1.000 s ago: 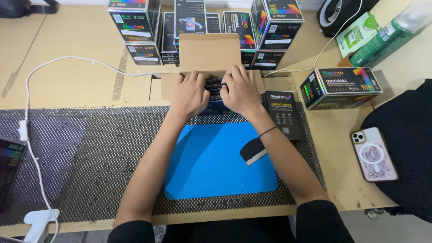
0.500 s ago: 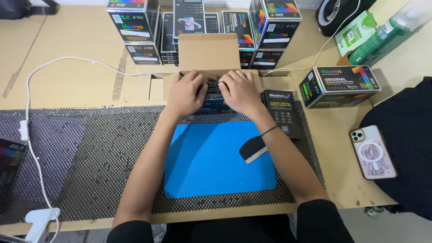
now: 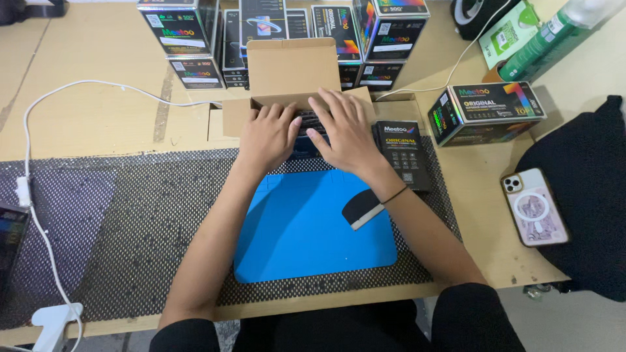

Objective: The person repeatedly unpacks Meetoo-branded smartphone LCD screen assemblies from their packaging. They remove each screen from a plastic bag, briefly display the front and back, and place the screen back into the box. The process is repeated multiple times with different units.

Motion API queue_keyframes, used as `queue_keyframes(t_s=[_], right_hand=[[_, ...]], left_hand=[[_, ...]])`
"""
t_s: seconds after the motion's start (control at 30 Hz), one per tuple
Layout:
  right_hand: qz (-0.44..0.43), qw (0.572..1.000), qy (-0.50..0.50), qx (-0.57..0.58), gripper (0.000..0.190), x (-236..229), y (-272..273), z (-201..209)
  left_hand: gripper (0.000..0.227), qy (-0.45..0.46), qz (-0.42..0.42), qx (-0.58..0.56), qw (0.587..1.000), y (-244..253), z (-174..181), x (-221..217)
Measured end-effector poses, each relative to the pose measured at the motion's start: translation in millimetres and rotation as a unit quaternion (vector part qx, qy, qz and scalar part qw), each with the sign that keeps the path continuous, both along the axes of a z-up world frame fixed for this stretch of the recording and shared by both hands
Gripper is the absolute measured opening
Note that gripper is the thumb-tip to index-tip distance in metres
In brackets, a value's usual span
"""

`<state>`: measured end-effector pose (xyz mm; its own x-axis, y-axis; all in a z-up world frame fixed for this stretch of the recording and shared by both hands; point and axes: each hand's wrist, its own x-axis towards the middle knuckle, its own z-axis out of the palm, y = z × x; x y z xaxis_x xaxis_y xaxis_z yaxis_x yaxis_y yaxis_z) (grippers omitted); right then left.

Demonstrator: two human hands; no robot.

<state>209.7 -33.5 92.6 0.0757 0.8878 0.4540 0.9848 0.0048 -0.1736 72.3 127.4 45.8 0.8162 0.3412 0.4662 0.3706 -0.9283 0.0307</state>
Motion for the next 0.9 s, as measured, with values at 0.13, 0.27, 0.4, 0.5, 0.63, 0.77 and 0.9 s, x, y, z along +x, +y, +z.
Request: queue_keyframes(t_s=[0.13,0.27,0.4,0.5,0.63,0.77,0.9], right_hand=[[-0.017,0.999,0.027,0.035,0.054,12.1,-35.7,-0.9],[-0.033,0.997,0.022,0.074,0.05,31.9,-75.3,-16.3],[-0.151,0.988,0.008,0.041,0.046,67.7,-113.1,-47.4],[-0.348,0.931,0.035,-0.104,0.065,86.0,-132.8,-62.7],[-0.41,0.884,0.14,-0.178,0.082,97.9,-139.5,-65.3],[-0.393,0.873,0.2,-0.208,0.083,89.6,-140.6,-45.8],[-0.391,0.876,0.245,-0.139,0.071,85.2,-144.8,-40.3]], left_hand=[[0.048,-0.029,-0.017,0.037,0.999,-4.7,2.5,-4.6],[0.051,-0.066,-0.056,0.056,0.995,-30.1,19.5,-15.3],[0.049,-0.073,-0.136,0.062,0.986,-66.2,26.4,-28.8],[0.043,-0.053,-0.186,0.069,0.979,-86.5,14.6,-40.5],[0.038,-0.022,-0.207,0.051,0.977,-101.2,-6.3,-50.3],[0.036,0.011,-0.202,0.019,0.979,-103.7,-19.6,-56.8],[0.033,0.029,-0.198,-0.02,0.98,-99.8,-28.7,-62.5]])
